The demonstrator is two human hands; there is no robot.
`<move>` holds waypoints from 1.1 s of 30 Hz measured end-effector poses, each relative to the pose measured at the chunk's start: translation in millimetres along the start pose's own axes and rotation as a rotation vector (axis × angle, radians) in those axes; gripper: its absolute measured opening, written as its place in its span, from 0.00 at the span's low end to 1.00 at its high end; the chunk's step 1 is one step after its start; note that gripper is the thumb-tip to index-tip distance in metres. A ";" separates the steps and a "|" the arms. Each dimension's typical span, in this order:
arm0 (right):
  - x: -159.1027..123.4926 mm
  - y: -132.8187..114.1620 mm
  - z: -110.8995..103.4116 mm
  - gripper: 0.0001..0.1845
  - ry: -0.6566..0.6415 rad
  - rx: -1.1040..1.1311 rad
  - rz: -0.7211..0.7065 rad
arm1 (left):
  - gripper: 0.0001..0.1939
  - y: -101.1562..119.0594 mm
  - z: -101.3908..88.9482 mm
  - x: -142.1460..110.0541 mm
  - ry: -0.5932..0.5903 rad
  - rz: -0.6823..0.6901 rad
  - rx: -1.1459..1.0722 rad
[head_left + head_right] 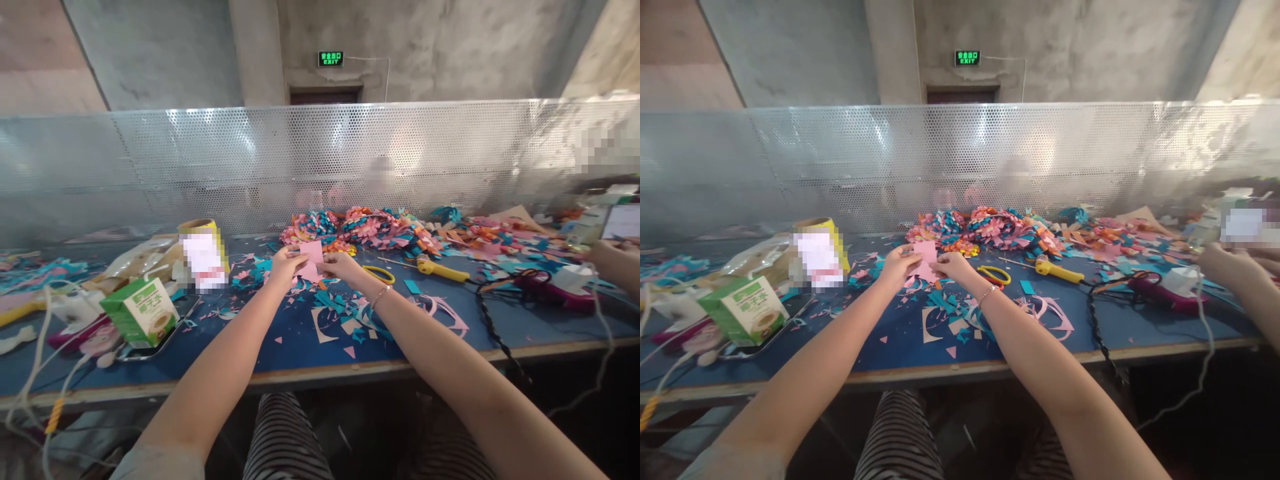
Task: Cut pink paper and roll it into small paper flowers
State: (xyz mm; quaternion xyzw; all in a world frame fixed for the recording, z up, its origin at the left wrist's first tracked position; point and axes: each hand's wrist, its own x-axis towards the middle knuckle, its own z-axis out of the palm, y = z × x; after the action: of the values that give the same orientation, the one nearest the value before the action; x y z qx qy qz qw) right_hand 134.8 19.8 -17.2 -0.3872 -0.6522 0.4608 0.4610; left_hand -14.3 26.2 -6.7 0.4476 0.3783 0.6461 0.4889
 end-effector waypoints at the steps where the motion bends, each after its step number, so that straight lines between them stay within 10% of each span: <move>1: -0.4 0.0 0.0 0.16 -0.012 -0.010 0.008 | 0.19 0.5 0.3 -0.9 -0.001 -0.007 -0.020; 16: 5.0 13.3 3.1 0.16 -0.059 0.100 0.017 | 0.13 -19.5 1.6 4.6 -0.193 0.058 0.073; 33: 6.1 12.1 1.4 0.15 -0.091 -0.134 -0.094 | 0.10 -2.1 3.4 -5.6 -0.120 -0.089 -0.019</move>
State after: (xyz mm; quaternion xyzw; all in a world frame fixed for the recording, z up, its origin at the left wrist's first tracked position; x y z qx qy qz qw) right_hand 132.7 28.4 -27.5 -0.3647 -0.7193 0.4112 0.4250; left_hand -9.8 21.5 -8.7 0.4635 0.3619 0.5993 0.5432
